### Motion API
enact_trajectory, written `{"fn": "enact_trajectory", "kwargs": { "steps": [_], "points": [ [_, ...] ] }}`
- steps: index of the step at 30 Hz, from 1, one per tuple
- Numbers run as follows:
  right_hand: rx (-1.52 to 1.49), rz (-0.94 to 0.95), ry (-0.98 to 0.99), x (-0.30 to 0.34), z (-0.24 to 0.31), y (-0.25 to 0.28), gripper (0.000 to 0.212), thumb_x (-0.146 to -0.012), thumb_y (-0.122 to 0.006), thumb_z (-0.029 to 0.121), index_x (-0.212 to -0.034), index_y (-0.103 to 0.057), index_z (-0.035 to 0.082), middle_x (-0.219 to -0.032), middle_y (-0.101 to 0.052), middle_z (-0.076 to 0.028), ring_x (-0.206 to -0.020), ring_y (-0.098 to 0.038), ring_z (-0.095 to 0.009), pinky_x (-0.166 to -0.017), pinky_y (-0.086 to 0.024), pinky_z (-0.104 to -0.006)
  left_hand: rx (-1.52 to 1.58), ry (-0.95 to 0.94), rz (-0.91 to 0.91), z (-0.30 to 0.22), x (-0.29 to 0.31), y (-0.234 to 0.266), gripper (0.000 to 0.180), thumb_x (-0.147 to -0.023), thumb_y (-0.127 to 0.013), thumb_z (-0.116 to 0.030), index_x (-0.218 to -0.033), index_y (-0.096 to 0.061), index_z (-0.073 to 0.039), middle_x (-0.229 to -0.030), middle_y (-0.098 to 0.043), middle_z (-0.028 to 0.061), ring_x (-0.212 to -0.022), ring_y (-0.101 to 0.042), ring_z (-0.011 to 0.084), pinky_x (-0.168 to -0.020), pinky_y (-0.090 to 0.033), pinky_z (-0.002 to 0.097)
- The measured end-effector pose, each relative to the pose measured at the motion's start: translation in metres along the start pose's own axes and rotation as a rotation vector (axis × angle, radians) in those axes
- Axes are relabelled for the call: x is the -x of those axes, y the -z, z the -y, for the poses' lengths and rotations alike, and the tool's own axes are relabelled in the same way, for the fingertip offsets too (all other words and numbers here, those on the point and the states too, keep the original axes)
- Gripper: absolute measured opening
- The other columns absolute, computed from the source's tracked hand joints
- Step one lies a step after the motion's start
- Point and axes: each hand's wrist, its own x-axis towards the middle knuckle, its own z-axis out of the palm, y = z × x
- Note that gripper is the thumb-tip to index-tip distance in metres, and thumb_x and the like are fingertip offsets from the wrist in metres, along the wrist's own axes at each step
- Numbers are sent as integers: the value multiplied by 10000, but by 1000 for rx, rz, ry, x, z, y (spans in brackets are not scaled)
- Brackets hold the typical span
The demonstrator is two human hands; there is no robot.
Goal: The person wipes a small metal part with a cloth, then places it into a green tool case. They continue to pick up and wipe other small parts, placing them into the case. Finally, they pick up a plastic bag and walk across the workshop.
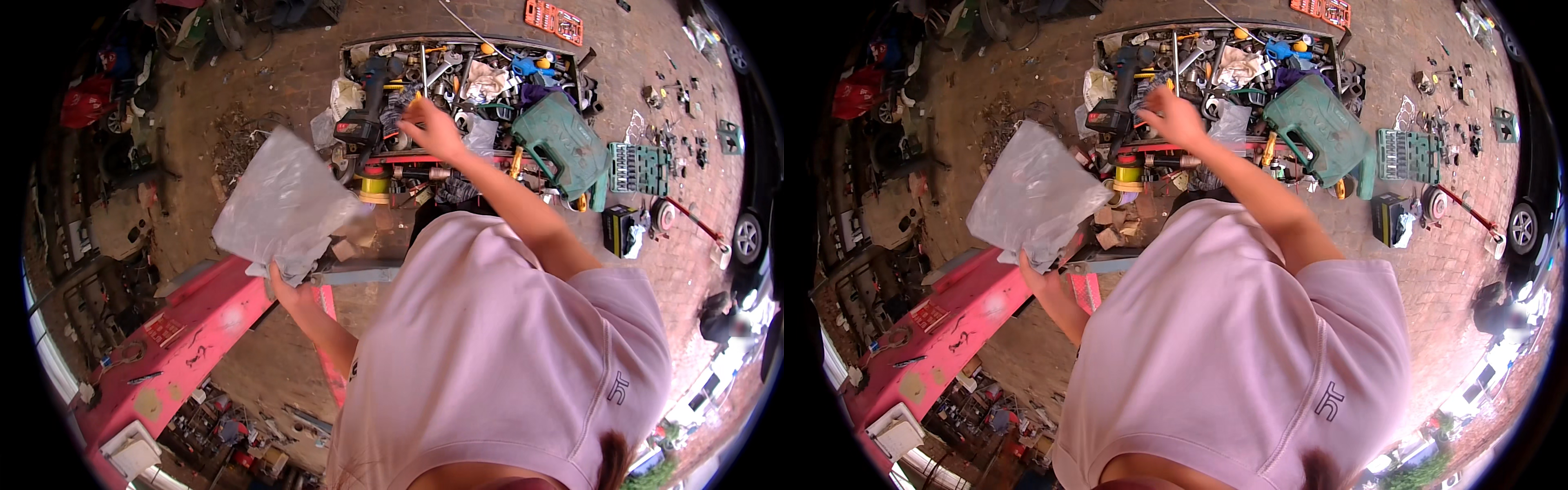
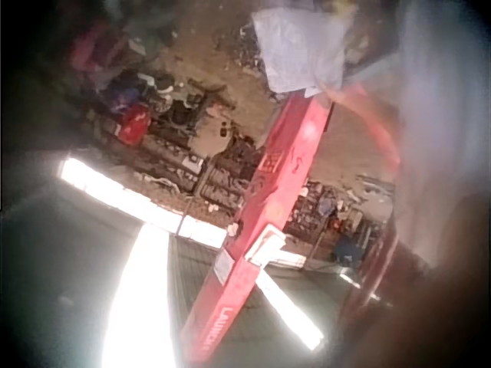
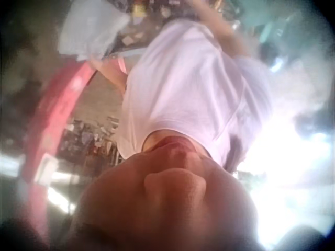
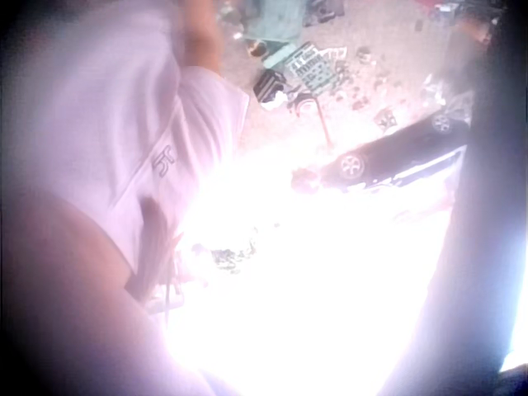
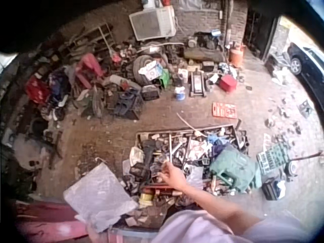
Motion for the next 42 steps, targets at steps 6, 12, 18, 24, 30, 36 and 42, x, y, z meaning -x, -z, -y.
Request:
{"fn": "enact_trajectory", "kwargs": {
  "steps": [6,12,18,24,30,36,42],
  "points": [
    [953,104,82,96,-81,55,650,-605,-772,294,-1132,-480,50,-1291,-430,-149,-1244,-363,-310,-1027,-302,-411,-11,-10,-12,7,-15,53,375,-856,-558,-250,-1139,-485,-14,-1051,-570,87,-945,-572,230,-732,-486,366],
    [852,343,40,99,-136,51,366,-720,-669,195,-1016,-514,44,-1092,-556,-148,-1061,-514,-306,-860,-443,-403,-56,-2,4,8,-5,21,352,-851,-561,-238,-1117,-500,-17,-1033,-579,83,-922,-580,219,-721,-484,355],
    [672,351,-55,65,-86,77,339,-714,-682,236,-886,-465,41,-803,-612,-144,-811,-597,-325,-706,-479,-435,-48,-32,28,11,-10,11,345,-853,-564,-237,-1117,-511,-22,-1037,-583,69,-940,-575,212,-779,-470,361],
    [1065,512,-13,75,-114,80,332,-701,-689,222,-965,-558,69,-1004,-532,-113,-1049,-468,-293,-805,-468,-396,-57,-29,43,11,-3,-5,354,-859,-553,-228,-1134,-500,-12,-1050,-576,78,-957,-569,217,-791,-468,366],
    [528,226,-41,70,-138,72,119,-809,-536,122,-811,-490,12,-807,-591,-172,-761,-574,-364,-691,-473,-435,-79,19,-14,9,4,5,341,-863,-546,-228,-1113,-509,1,-1038,-578,83,-939,-575,215,-767,-474,355],
    [261,152,-90,26,-91,104,180,-739,-626,107,-798,-480,19,-728,-593,-176,-713,-577,-369,-614,-448,-418,-56,-5,-5,13,12,4,314,-858,-553,-233,-1059,-535,9,-981,-595,74,-866,-597,207,-702,-489,339],
    [566,-57,-269,-28,-166,134,147,-804,-484,135,-904,-532,39,-894,-612,-216,-861,-584,-387,-738,-450,-477,-83,-10,-15,18,13,-7,322,-846,-564,-222,-1057,-540,19,-944,-604,75,-844,-606,210,-683,-497,346]
  ]
}}
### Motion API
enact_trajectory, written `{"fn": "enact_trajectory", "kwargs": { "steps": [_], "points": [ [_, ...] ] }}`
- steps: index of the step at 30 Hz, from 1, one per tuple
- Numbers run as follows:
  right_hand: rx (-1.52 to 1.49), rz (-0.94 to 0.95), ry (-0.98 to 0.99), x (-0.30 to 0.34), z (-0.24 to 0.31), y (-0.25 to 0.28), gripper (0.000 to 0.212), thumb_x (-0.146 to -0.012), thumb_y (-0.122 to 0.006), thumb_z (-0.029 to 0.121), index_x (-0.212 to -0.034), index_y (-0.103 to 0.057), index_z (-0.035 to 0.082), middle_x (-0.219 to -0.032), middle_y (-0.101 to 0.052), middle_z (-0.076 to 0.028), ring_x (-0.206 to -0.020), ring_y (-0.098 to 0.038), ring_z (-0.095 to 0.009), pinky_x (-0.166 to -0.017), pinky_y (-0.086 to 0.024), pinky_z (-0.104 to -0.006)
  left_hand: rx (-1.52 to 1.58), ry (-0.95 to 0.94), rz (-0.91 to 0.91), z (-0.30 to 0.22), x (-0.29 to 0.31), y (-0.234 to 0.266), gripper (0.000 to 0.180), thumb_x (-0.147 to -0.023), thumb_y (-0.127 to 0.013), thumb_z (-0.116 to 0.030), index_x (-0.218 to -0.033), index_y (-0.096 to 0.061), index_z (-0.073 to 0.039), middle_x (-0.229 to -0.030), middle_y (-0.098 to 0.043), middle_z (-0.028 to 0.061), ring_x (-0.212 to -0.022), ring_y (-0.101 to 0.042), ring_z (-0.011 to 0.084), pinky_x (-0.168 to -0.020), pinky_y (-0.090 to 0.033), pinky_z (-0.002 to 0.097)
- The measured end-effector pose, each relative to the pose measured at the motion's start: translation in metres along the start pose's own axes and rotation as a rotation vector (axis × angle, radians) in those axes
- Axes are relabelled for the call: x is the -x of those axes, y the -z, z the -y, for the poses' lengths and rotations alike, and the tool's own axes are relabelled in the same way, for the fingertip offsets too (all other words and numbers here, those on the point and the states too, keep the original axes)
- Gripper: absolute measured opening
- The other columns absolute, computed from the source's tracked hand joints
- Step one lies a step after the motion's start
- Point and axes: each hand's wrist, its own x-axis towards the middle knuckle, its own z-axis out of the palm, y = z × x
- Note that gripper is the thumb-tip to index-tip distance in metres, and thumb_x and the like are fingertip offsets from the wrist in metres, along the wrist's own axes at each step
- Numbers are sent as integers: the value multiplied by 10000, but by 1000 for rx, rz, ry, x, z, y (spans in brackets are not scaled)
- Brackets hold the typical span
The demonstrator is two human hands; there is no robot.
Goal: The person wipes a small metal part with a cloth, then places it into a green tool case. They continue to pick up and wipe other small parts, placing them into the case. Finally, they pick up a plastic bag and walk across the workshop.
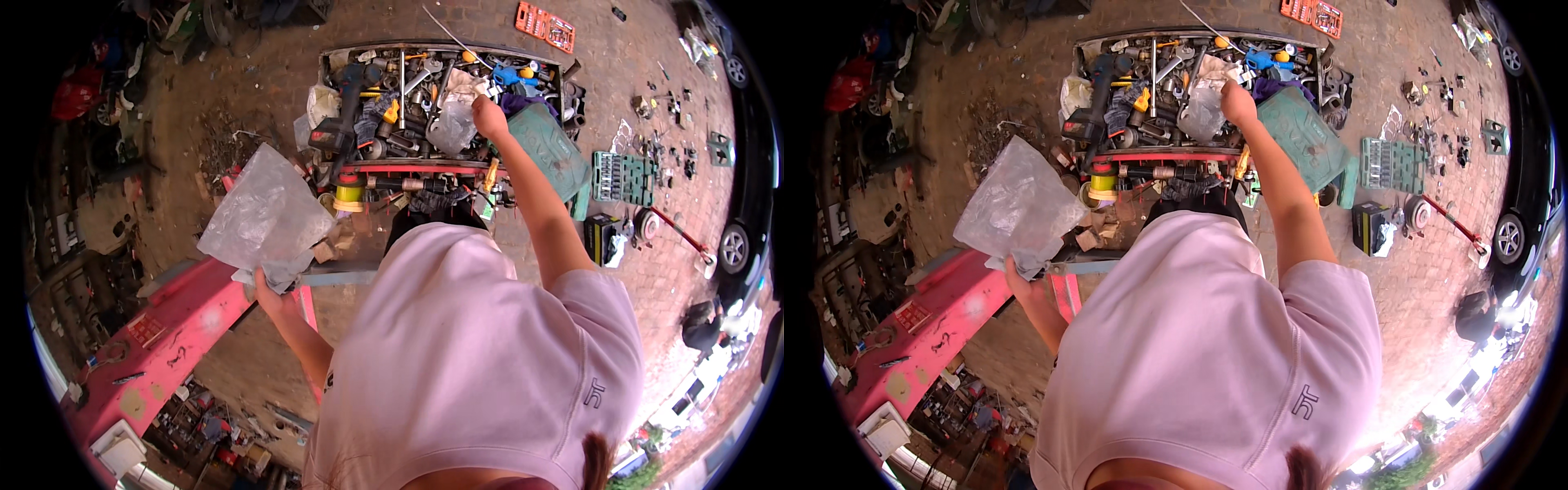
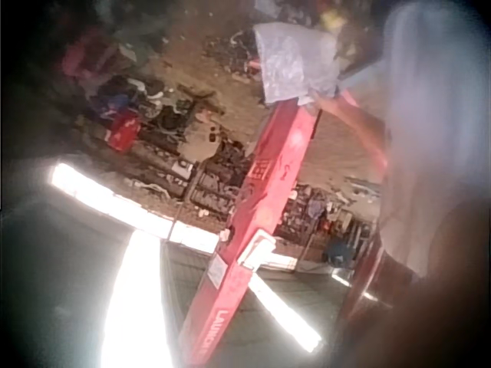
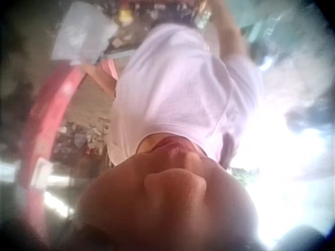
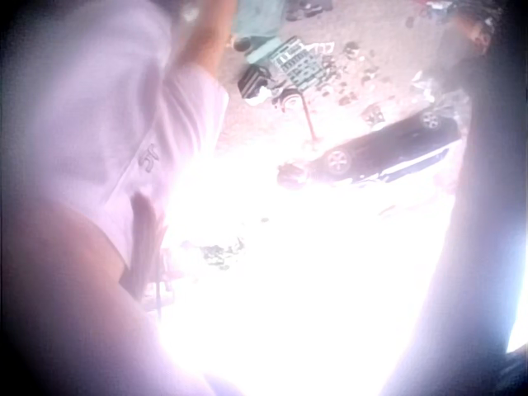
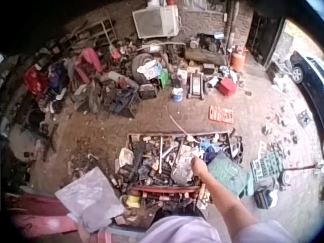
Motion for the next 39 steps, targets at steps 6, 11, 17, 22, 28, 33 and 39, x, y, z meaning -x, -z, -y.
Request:
{"fn": "enact_trajectory", "kwargs": {
  "steps": [6,11,17,22,28,33,39],
  "points": [
    [134,-281,-98,-44,-16,18,224,-789,-522,110,-994,-525,19,-1021,-574,-200,-967,-540,-360,-815,-456,-431,15,-40,-38,1,4,13,373,-840,-565,-220,-1118,-509,23,-1004,-593,96,-881,-599,225,-692,-498,361],
    [465,-188,26,-81,-57,26,361,-816,-460,80,-1176,-472,63,-1285,-461,-95,-1183,-426,-293,-968,-384,-373,-82,-1,-72,-14,34,14,428,-843,-563,-248,-1170,-479,15,-1055,-580,109,-891,-600,230,-625,-499,358],
    [705,-72,20,-111,-61,24,300,-807,-471,145,-1088,-524,54,-1184,-509,-125,-1156,-438,-315,-934,-415,-407,-139,19,-218,0,54,47,456,-849,-555,-278,-1191,-464,8,-1061,-580,100,-887,-602,247,-592,-492,368],
    [728,21,113,-108,-45,42,613,-603,-740,314,-1109,-495,70,-1156,-523,-110,-1112,-479,-299,-913,-413,-411,27,24,-248,29,82,55,448,-851,-549,-285,-1197,-463,-15,-1051,-584,90,-887,-602,253,-590,-492,372],
    [195,-88,355,-86,3,67,417,-680,-730,285,-937,-522,32,-850,-610,-142,-795,-604,-267,-683,-468,-360,2,74,-305,53,97,77,405,-848,-543,-286,-1159,-492,-31,-1026,-595,86,-847,-610,235,-596,-495,372],
    [-738,-45,380,-43,45,96,142,-810,-675,122,-847,-564,41,-740,-570,36,-651,-495,-35,-587,-396,-185,-20,78,-170,48,79,69,359,-862,-520,-266,-1110,-517,-6,-984,-606,99,-839,-615,238,-649,-508,378],
    [-1576,-38,-99,39,62,124,143,-821,-658,130,-914,-570,66,-864,-590,-7,-801,-549,-94,-689,-455,-244,-12,0,-75,30,48,66,373,-861,-522,-258,-1117,-502,11,-1004,-598,110,-871,-608,242,-677,-514,392]
  ]
}}
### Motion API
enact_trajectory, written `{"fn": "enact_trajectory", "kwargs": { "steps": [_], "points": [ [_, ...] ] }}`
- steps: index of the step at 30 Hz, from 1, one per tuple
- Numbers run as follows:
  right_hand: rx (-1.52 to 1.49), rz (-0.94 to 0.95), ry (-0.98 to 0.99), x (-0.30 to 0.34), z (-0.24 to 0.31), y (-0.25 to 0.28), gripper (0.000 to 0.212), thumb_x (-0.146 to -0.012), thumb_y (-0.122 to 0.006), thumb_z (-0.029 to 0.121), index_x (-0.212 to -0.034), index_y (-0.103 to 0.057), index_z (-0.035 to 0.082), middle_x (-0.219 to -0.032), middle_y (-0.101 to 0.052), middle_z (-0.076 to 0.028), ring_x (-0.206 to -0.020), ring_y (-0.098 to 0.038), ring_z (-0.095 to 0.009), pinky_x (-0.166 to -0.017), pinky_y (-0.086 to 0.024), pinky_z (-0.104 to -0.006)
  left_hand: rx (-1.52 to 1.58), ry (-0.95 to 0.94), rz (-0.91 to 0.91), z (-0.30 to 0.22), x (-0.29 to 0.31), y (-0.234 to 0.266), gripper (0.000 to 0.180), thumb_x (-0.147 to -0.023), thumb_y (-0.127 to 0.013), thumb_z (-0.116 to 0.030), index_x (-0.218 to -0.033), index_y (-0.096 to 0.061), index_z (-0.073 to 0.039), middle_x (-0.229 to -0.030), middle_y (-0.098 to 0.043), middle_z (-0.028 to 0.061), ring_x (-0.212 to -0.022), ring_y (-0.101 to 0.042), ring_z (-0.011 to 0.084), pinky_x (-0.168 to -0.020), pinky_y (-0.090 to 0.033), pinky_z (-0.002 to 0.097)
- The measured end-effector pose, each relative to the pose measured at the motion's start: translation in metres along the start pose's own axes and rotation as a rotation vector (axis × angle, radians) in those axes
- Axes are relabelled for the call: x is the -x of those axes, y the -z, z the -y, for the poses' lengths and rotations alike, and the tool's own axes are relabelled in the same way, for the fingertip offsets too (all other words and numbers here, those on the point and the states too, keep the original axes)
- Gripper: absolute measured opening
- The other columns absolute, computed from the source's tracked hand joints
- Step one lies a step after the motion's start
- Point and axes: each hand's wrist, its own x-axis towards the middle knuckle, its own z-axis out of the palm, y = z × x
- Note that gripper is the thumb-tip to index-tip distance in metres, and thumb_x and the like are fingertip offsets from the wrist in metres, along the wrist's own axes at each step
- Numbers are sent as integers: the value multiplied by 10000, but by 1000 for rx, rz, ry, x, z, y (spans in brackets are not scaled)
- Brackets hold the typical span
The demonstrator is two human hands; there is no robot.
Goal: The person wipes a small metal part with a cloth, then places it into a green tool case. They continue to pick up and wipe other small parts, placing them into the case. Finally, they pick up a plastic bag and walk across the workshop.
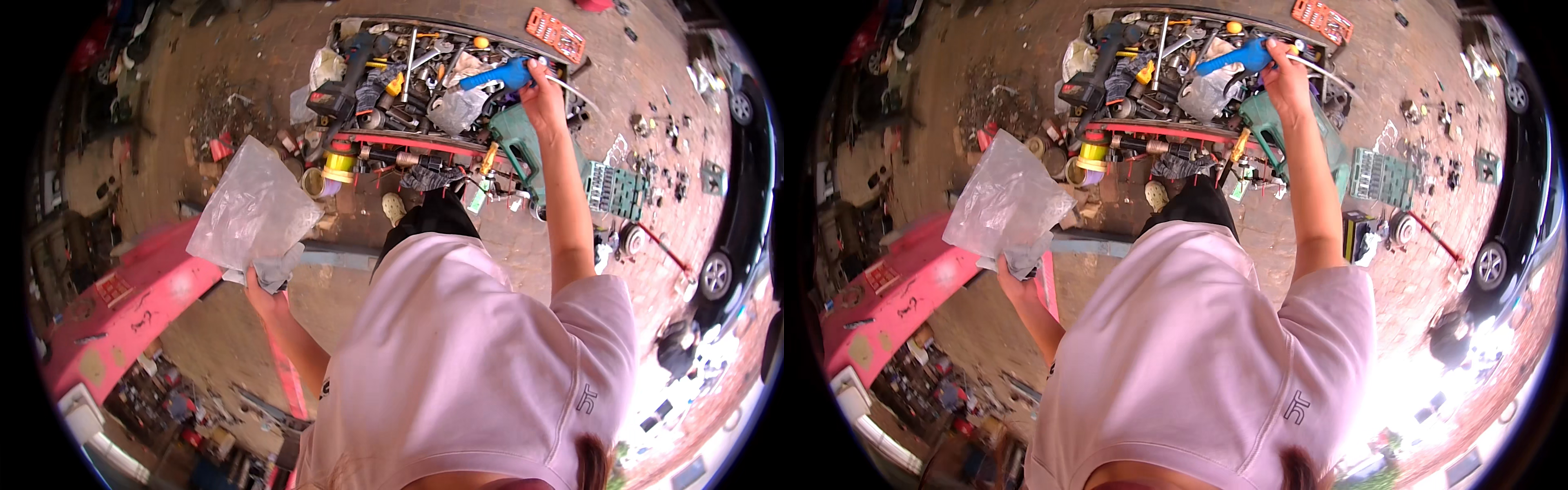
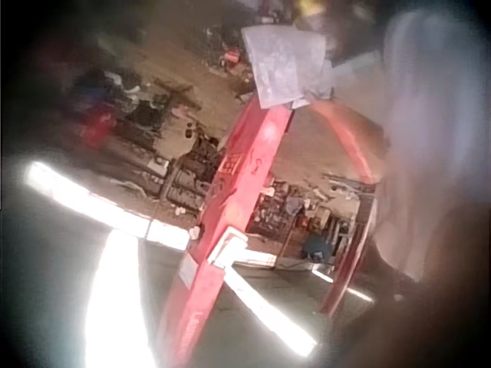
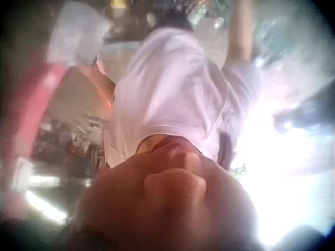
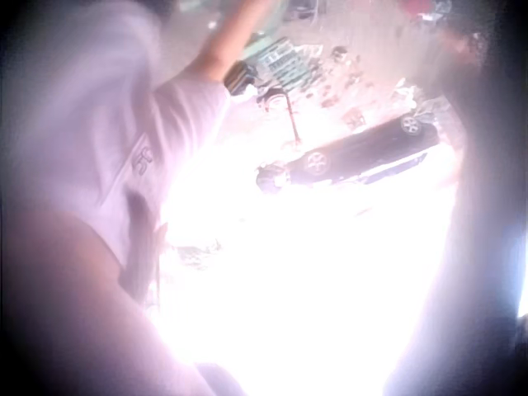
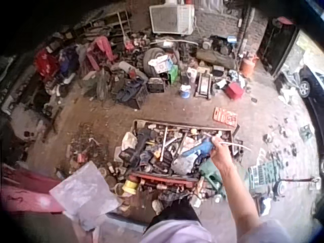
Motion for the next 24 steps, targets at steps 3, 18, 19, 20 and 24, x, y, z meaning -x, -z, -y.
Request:
{"fn": "enact_trajectory", "kwargs": {
  "steps": [3,18,19,20,24],
  "points": [
    [-76,-78,1,55,-1,1,155,-836,-644,174,-928,-569,73,-916,-595,-16,-849,-566,-120,-761,-474,-277,93,27,19,-6,-20,7,364,-848,-547,-231,-1119,-513,9,-1026,-593,106,-881,-602,242,-666,-504,401],
    [-226,-497,245,279,-45,82,220,-911,-531,231,-999,-575,34,-943,-612,-60,-850,-548,-131,-771,-475,-296,-89,22,426,-28,-88,-16,376,-857,-528,-285,-1138,-529,-36,-1105,-577,63,-980,-565,224,-789,-464,381],
    [-268,-541,241,289,-57,103,123,-904,-540,181,-931,-538,60,-954,-617,-103,-827,-561,-191,-770,-507,-390,-84,9,458,-29,-90,-15,375,-857,-529,-290,-1134,-530,-37,-1098,-578,61,-980,-564,223,-794,-462,379],
    [-252,-595,245,300,-69,117,119,-902,-544,188,-921,-535,71,-948,-621,-94,-803,-567,-188,-753,-508,-381,-90,23,459,-30,-91,-13,374,-857,-529,-293,-1129,-531,-36,-1091,-578,60,-981,-564,223,-798,-460,381],
    [-229,-824,102,327,-123,167,117,-896,-556,219,-901,-516,109,-914,-634,-65,-739,-584,-171,-683,-499,-334,-80,27,424,-29,-83,3,370,-858,-532,-298,-1117,-532,-34,-1075,-579,54,-978,-563,224,-805,-458,386]
  ]
}}
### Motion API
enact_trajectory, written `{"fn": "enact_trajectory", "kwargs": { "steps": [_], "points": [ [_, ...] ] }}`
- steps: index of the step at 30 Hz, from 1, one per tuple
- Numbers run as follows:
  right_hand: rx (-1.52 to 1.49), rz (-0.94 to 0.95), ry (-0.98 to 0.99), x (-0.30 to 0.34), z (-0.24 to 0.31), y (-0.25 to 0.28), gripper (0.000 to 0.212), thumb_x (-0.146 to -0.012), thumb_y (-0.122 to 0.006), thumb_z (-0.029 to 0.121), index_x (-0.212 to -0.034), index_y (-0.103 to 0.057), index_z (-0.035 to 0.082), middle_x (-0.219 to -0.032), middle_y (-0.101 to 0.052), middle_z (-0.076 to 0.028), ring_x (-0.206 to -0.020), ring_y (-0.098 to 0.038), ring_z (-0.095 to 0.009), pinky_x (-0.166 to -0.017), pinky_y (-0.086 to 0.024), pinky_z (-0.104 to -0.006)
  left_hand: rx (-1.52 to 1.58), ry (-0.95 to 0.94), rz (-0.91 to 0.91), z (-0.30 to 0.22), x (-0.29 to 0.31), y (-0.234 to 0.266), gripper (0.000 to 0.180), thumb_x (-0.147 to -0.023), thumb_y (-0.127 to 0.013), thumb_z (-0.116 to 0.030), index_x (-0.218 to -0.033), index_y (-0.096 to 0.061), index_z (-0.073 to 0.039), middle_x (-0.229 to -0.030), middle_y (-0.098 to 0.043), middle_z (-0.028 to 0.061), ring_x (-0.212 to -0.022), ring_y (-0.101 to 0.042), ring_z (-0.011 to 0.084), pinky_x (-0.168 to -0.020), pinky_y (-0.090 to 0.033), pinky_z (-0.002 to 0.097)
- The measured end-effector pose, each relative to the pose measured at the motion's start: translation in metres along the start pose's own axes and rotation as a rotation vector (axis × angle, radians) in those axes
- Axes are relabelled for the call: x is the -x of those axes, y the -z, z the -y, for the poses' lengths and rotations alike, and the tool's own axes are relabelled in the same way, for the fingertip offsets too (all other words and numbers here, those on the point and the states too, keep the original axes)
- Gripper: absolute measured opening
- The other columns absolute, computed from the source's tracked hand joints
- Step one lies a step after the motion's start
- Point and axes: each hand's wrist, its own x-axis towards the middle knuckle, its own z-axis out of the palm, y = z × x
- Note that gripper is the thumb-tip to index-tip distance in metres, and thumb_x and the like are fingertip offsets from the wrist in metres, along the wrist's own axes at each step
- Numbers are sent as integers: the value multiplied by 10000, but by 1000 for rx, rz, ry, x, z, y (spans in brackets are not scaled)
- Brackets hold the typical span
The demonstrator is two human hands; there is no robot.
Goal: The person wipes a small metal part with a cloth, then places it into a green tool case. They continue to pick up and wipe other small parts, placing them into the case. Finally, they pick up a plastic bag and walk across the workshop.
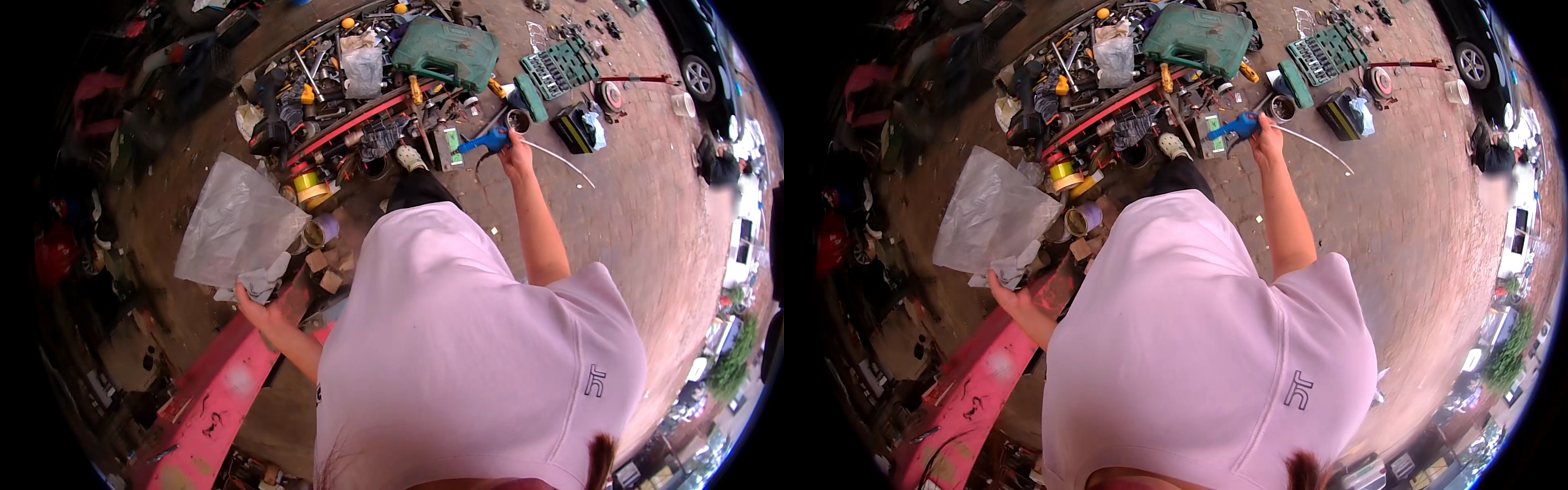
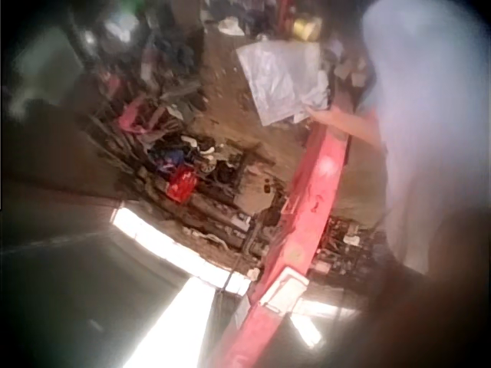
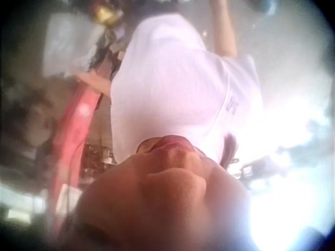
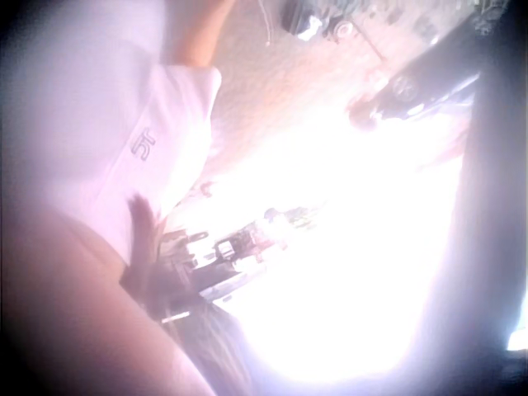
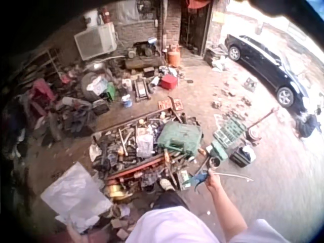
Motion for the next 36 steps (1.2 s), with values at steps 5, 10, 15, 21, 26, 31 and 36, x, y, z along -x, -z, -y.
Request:
{"fn": "enact_trajectory", "kwargs": {
  "steps": [5,10,15,21,26,31,36],
  "points": [
    [123,14,-79,-61,-57,47,109,-897,-549,233,-901,-494,138,-848,-629,-37,-723,-583,-143,-622,-478,-304,44,13,-89,1,13,18,384,-852,-538,-291,-1135,-525,-32,-1090,-578,62,-980,-561,231,-808,-458,393],
    [194,-25,-97,-108,-81,27,135,-905,-529,264,-953,-511,139,-909,-630,-25,-801,-562,-150,-690,-463,-337,-11,-78,-118,-9,22,49,411,-850,-540,-290,-1166,-510,-29,-1113,-572,74,-988,-557,239,-805,-455,411],
    [160,-43,76,-176,-91,32,123,-884,-572,197,-942,-507,111,-815,-621,-51,-657,-555,-160,-610,-446,-260,-15,-76,-232,-23,48,30,408,-835,-549,-292,-1158,-512,-45,-1105,-570,70,-1002,-547,249,-819,-435,413],
    [226,-34,107,-209,-90,36,140,-879,-585,187,-937,-516,80,-813,-602,-47,-719,-557,-147,-671,-447,-270,-42,-67,-193,-19,44,25,406,-832,-559,-281,-1160,-508,-48,-1086,-578,71,-969,-567,241,-777,-459,412],
    [228,-67,119,-210,-88,27,103,-871,-581,156,-919,-539,75,-849,-576,-20,-793,-523,-114,-742,-412,-263,-34,-40,-130,-16,32,8,379,-835,-560,-251,-1133,-519,-20,-1063,-587,75,-943,-579,234,-763,-475,397],
    [214,-194,-21,-188,-64,-13,131,-901,-475,163,-994,-541,97,-761,-542,-38,-706,-529,-128,-657,-422,-291,-53,-14,-81,-12,34,-43,364,-842,-552,-243,-1119,-524,-9,-1071,-586,72,-950,-579,224,-773,-477,386],
    [137,-210,-141,-212,-76,-15,227,-899,-363,103,-1023,-552,92,-708,-506,-23,-544,-469,-116,-436,-382,-221,-76,-4,-52,-7,21,-64,373,-845,-548,-252,-1130,-521,-13,-1083,-584,67,-969,-573,226,-805,-465,393]
  ]
}}
